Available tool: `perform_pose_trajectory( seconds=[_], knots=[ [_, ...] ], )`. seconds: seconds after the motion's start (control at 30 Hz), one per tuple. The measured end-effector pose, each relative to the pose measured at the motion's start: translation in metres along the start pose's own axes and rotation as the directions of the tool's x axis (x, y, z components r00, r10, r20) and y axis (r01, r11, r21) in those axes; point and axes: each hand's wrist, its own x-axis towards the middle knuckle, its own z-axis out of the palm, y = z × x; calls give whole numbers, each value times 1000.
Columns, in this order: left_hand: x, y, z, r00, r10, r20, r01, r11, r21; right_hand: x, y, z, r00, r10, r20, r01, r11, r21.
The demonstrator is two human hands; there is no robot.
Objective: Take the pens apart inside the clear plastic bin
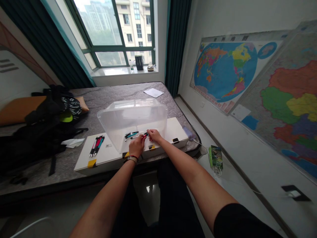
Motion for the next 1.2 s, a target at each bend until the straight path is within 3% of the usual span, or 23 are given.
perform_pose_trajectory(
  seconds=[0.27, 0.5, 0.7, 0.9, 1.2],
  knots=[
    [0, -2, 4, 1000, 0, -22, 1, 999, 38, 1, 1, -5, 996, 19, -85, -3, 982, 190],
    [1, -1, 5, 998, -39, -39, 39, 999, -2, -2, 2, -5, 991, 12, -130, 3, 993, 117],
    [1, -2, 5, 997, -40, -66, 35, 997, -76, -3, -5, -3, 987, 80, -136, -52, 979, 199],
    [1, -4, 5, 998, -30, -60, 22, 992, -122, -5, -8, 0, 991, 48, -129, -38, 996, 80],
    [1, -10, 13, 996, -14, -90, 1, 991, -137, -7, -7, 5, 996, -73, 46, 79, 987, -142]
  ],
)
